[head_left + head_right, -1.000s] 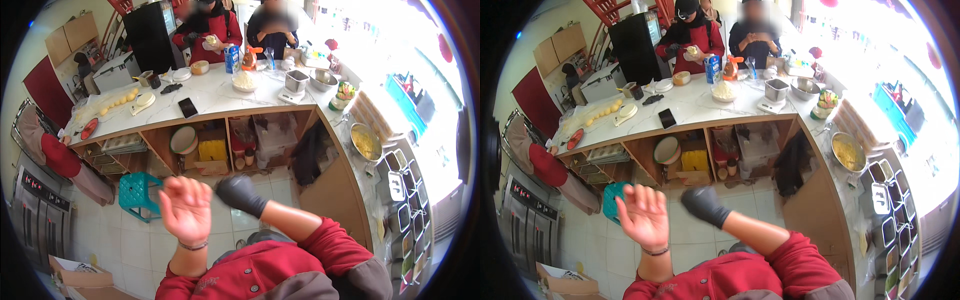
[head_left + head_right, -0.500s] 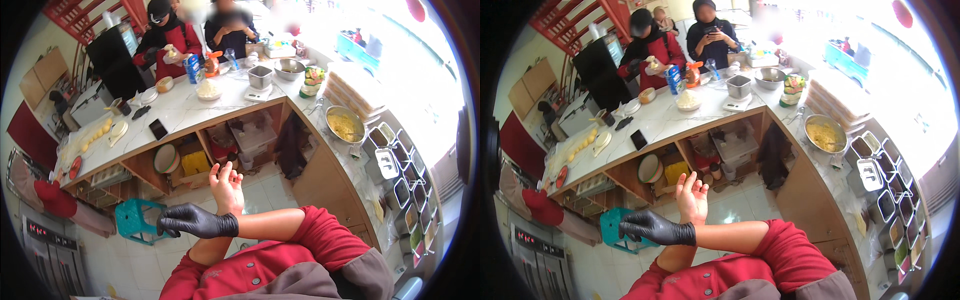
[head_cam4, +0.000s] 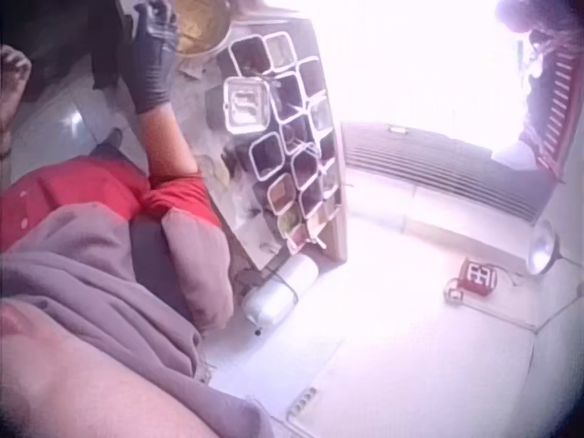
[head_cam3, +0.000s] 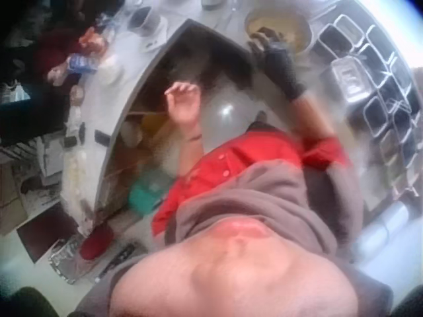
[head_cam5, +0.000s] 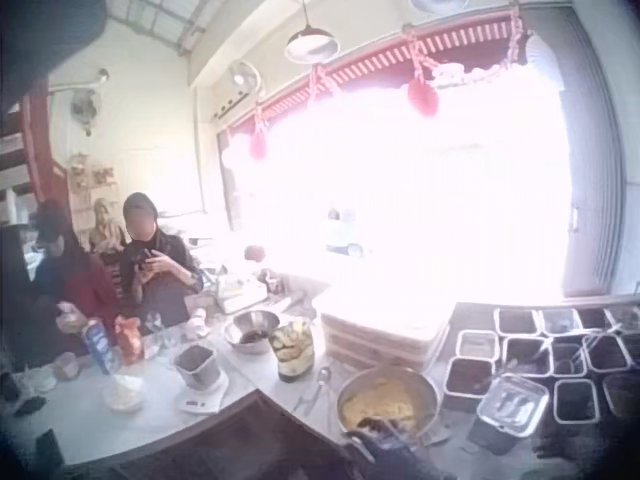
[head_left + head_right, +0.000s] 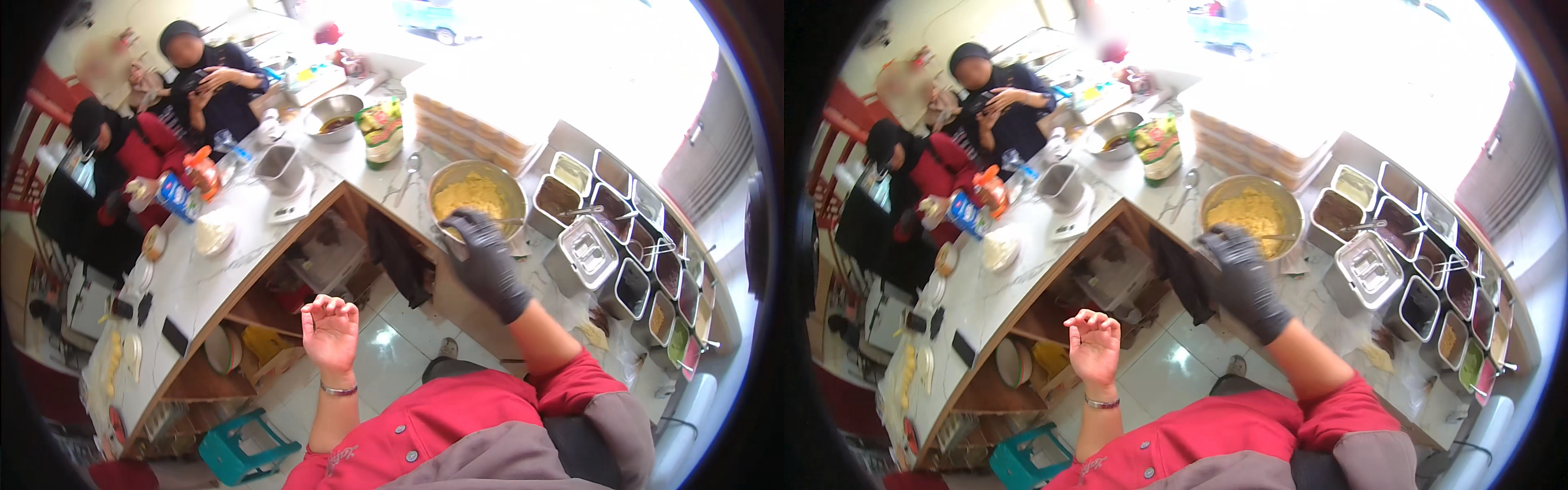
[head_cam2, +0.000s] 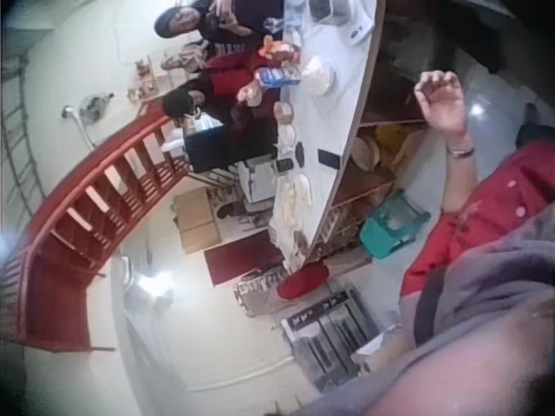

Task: The person mixes ingredients in a bowl by hand using a spoon and then sifts flour into the bowl with a handheld sieve while stirring the mixture.

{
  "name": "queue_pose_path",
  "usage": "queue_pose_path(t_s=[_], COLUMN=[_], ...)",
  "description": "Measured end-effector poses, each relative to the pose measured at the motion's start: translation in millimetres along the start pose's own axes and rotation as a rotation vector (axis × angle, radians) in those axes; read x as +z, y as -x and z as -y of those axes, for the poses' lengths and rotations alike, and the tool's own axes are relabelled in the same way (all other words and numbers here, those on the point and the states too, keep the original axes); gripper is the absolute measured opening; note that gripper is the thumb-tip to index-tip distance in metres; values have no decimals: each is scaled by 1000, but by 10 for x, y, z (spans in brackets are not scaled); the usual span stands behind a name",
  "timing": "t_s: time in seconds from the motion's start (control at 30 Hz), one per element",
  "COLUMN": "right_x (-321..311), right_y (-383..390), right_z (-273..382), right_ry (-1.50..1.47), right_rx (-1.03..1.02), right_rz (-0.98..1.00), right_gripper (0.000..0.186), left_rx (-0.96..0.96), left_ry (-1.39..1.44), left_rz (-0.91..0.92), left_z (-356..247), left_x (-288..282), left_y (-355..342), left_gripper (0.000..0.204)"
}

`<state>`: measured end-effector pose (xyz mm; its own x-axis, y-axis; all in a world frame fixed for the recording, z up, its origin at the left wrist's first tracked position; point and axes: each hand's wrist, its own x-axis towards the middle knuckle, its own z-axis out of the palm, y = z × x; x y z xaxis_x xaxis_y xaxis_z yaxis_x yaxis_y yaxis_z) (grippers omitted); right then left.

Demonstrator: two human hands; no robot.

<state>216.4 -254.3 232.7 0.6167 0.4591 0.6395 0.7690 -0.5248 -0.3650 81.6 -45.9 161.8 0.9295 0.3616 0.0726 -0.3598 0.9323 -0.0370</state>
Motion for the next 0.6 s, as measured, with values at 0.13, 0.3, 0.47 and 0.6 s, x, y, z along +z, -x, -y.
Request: queue_pose_path(t_s=[0.13,0.3,0.47,0.6], right_x=[-235,-77,100,2], right_y=[150,135,-119,-301], right_z=[-896,-1285,-1303,-1318], right_ry=[494,449,493,608], right_rx=[303,350,268,127], right_rz=[188,444,673,704], right_gripper=[22,14,9,9], left_rx=[-314,-507,-590,-619], left_ry=[-330,-854,-998,-1030], left_rz=[-171,-192,0,27], left_z=[462,1078,1330,1315], left_x=[-218,-590,-608,-612], left_y=[-601,-1124,-1446,-1506], left_gripper=[35,49,63,70])
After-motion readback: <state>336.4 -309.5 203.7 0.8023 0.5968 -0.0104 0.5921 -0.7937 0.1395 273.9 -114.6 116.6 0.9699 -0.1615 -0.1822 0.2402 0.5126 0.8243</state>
